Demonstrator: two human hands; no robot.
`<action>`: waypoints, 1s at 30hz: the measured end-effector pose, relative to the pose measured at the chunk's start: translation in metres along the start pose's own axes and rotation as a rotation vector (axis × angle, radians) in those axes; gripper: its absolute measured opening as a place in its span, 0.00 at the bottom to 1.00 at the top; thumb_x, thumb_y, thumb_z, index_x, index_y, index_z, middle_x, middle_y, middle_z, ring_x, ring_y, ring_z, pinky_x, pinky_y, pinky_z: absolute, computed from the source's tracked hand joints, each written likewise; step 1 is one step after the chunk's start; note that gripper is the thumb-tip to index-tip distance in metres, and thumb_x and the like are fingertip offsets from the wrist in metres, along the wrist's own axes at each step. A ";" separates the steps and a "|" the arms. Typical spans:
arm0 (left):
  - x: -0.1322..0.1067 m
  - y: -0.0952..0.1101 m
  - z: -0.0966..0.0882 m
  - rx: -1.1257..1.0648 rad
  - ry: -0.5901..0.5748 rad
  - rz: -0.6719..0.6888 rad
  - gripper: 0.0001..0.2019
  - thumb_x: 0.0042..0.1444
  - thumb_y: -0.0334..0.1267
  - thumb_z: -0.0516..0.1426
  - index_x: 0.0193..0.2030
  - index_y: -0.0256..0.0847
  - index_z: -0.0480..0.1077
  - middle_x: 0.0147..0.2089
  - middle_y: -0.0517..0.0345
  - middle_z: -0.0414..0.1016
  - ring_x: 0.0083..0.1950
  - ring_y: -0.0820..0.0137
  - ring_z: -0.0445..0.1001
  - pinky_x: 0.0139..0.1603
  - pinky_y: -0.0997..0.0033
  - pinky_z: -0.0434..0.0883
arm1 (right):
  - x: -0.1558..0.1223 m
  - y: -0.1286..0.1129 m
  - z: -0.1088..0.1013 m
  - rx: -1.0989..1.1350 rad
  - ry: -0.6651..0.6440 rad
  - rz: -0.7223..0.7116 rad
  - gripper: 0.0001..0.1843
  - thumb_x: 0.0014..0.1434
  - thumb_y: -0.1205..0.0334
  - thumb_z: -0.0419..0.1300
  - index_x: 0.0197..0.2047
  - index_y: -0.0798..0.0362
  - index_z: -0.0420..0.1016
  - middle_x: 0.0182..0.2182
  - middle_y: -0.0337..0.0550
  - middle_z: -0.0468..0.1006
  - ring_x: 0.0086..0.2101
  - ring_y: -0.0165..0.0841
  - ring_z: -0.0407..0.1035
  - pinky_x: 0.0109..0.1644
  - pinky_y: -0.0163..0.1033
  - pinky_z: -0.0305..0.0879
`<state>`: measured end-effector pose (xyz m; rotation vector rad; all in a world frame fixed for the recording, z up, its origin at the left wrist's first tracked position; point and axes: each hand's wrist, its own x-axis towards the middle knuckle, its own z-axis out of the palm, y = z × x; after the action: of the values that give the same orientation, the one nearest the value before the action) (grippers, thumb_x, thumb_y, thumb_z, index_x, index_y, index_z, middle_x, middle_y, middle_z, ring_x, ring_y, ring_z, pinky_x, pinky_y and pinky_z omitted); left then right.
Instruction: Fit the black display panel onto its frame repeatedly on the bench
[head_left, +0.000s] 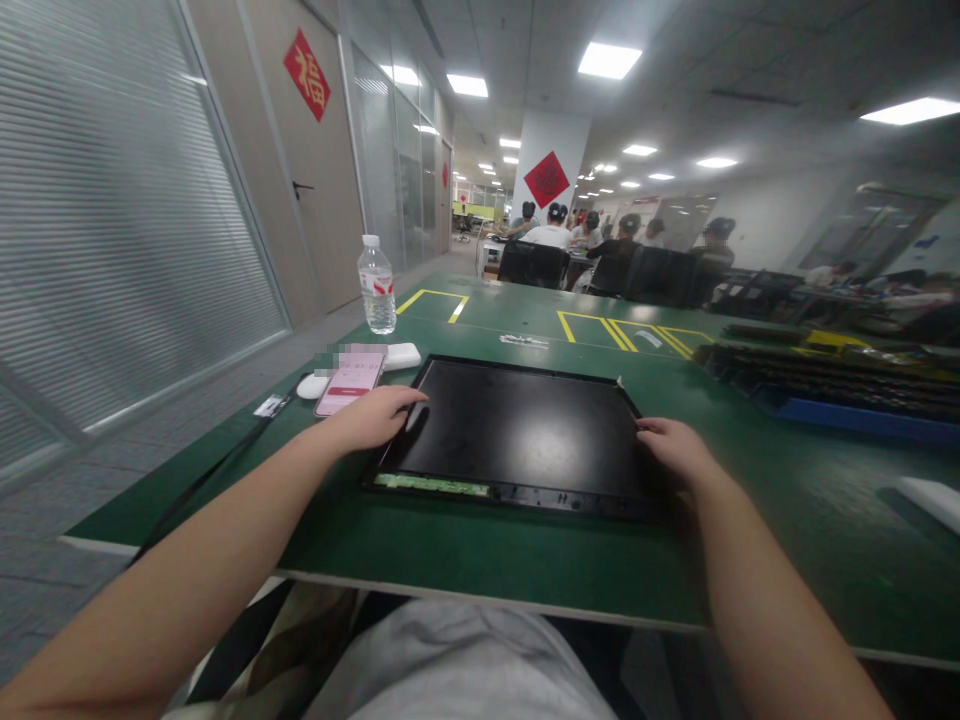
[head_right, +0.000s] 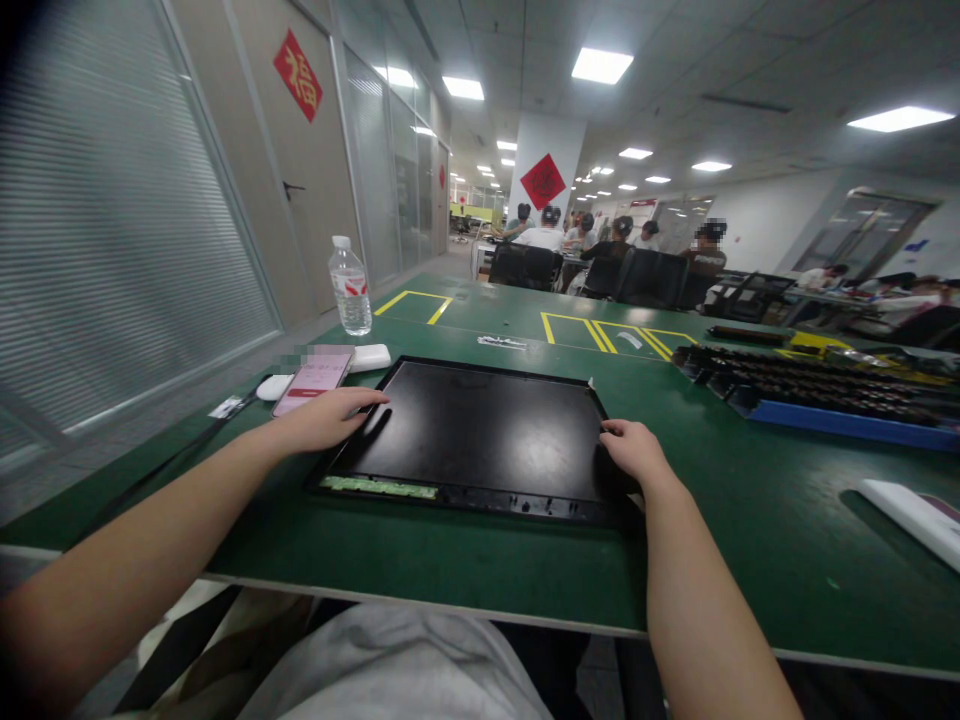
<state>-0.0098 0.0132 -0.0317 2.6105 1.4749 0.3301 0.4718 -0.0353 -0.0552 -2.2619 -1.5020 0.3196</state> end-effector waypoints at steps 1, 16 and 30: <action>0.000 0.001 0.000 -0.001 -0.002 -0.002 0.26 0.55 0.31 0.48 0.60 0.38 0.72 0.61 0.50 0.75 0.63 0.62 0.71 0.66 0.63 0.63 | 0.000 -0.001 0.000 -0.003 -0.005 0.001 0.22 0.55 0.62 0.58 0.52 0.56 0.81 0.48 0.52 0.81 0.48 0.43 0.74 0.51 0.42 0.68; 0.006 0.004 0.009 -0.031 0.090 -0.007 0.29 0.48 0.25 0.49 0.56 0.43 0.74 0.56 0.52 0.79 0.57 0.58 0.75 0.61 0.60 0.68 | -0.001 0.002 0.002 -0.011 0.002 -0.028 0.20 0.52 0.66 0.58 0.47 0.55 0.83 0.44 0.51 0.82 0.45 0.44 0.76 0.50 0.43 0.69; 0.007 0.000 0.009 -0.150 0.102 -0.115 0.22 0.43 0.25 0.48 0.42 0.45 0.73 0.40 0.57 0.79 0.43 0.61 0.77 0.45 0.63 0.72 | 0.000 0.003 0.001 -0.004 0.007 -0.031 0.22 0.49 0.71 0.57 0.46 0.54 0.82 0.42 0.50 0.83 0.44 0.43 0.76 0.51 0.42 0.69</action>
<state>-0.0037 0.0191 -0.0399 2.4139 1.5587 0.5451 0.4738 -0.0357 -0.0577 -2.2384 -1.5340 0.2994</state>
